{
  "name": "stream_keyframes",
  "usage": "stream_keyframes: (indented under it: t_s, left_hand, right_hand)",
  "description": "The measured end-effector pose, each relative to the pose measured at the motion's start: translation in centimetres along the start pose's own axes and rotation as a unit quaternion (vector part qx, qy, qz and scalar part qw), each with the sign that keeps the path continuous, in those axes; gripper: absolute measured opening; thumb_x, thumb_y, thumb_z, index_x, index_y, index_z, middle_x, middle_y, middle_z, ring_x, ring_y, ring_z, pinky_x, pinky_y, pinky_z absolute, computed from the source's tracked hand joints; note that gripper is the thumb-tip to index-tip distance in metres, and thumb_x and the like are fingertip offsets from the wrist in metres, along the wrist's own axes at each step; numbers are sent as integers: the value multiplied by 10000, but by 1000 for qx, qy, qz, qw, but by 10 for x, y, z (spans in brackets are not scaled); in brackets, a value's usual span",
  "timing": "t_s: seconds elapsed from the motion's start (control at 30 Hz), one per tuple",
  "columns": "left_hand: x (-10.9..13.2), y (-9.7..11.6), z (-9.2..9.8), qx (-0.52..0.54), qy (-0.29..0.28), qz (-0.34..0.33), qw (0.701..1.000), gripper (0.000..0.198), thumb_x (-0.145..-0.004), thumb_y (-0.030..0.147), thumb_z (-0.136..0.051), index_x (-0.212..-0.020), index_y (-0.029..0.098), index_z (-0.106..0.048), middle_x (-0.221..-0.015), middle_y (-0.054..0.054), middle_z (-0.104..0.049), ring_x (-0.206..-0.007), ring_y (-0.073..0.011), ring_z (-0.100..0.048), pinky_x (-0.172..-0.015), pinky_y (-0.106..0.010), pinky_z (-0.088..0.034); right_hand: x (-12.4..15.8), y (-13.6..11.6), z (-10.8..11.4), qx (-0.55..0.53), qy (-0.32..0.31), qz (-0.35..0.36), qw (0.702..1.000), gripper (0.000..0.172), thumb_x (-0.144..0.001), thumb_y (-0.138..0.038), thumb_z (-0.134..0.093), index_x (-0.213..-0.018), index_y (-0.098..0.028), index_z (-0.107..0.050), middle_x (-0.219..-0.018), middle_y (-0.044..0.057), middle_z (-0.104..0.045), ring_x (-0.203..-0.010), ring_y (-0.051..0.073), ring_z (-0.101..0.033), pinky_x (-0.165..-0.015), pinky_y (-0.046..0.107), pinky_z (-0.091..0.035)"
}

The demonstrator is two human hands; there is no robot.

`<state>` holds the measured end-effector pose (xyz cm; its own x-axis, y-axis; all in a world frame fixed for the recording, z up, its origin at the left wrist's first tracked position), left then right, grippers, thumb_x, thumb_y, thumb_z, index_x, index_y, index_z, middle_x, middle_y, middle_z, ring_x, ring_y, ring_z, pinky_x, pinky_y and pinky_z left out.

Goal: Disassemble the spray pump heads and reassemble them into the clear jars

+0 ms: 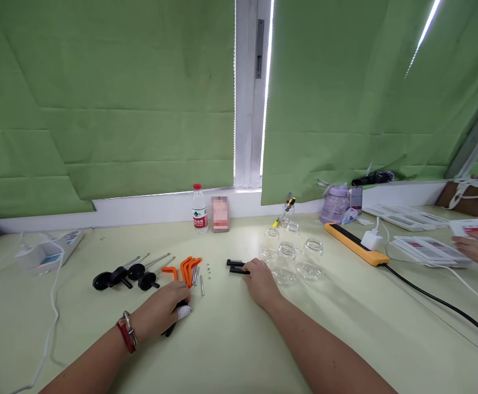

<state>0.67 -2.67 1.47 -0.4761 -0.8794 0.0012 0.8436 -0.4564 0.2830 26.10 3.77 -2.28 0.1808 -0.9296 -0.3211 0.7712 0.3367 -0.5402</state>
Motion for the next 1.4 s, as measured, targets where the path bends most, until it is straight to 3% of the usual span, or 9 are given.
stream_keyframes:
  t_s: [0.37,0.47,0.67,0.8,0.93,1.03,1.13,1.4]
  left_hand:
    - [-2,9,-2,38,81,-48,995,117,-784,169,-506,-872,187,-582,-939,-69,-608,-890,-238,-533,-771,-373,-425]
    - [-1,11,-3,52,98,-59,992,179,-801,181,-494,-956,203,-581,-998,-73,-609,-943,-244,-537,-806,-387,-437]
    - [1,17,-12,89,109,-87,986,425,-817,230,-508,-1239,226,-457,-1249,-98,-529,-1131,-250,-478,-945,-402,-394]
    - [1,32,-14,135,65,-103,983,328,-822,229,-500,-1147,217,-537,-1044,-74,-633,-940,-216,-567,-826,-337,-447]
    - [2,42,-9,206,50,-83,974,168,-840,258,-475,-921,191,-606,-838,-40,-650,-750,-163,-573,-682,-255,-443]
    - [2,41,-5,229,55,-71,969,160,-831,298,-489,-860,179,-593,-757,-21,-622,-672,-138,-528,-629,-234,-416]
    - [2,37,-4,227,55,-59,970,157,-807,319,-514,-794,170,-566,-679,4,-556,-601,-114,-452,-565,-218,-373]
    - [1,34,-11,182,45,-53,981,144,-785,314,-530,-738,178,-527,-635,32,-483,-571,-101,-389,-531,-210,-317]
  right_hand:
    - [6,-7,-4,-38,-14,-9,999,126,-726,-118,-508,-796,-192,-582,-828,30,-601,-794,187,-531,-722,295,-405]
    - [10,-11,-7,-96,-35,-18,995,117,-728,-140,-517,-811,-197,-577,-800,14,-589,-750,164,-530,-697,278,-415]
    - [22,-32,-12,-306,-150,-21,940,101,-697,-151,-575,-792,-184,-575,-703,-23,-532,-665,121,-486,-642,245,-397]
    - [36,-49,-15,-356,-211,4,910,100,-696,-138,-583,-790,-173,-582,-680,-31,-533,-636,106,-478,-623,235,-394]
    - [37,-56,-14,-282,-199,83,935,116,-746,-150,-562,-847,-178,-613,-796,10,-604,-737,138,-536,-699,265,-434]
    - [23,-50,-5,-160,-82,155,972,154,-774,-135,-548,-893,-181,-635,-981,57,-617,-945,187,-529,-859,319,-410]
    - [7,-34,3,-52,-7,139,989,214,-814,-110,-490,-924,-186,-657,-1046,71,-621,-1001,205,-505,-906,346,-384]
    - [0,-15,-2,52,-65,77,994,263,-825,-108,-464,-944,-211,-674,-947,60,-649,-917,207,-549,-817,312,-404]
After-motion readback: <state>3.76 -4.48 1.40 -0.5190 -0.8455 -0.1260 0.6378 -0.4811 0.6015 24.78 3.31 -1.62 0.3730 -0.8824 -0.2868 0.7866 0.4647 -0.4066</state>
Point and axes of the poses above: each hand's wrist, its own x-axis away from the middle knuckle, its own z-axis out of the back of the hand, y = z × x, the point moved 3 cm from there along -x, towards the middle knuckle
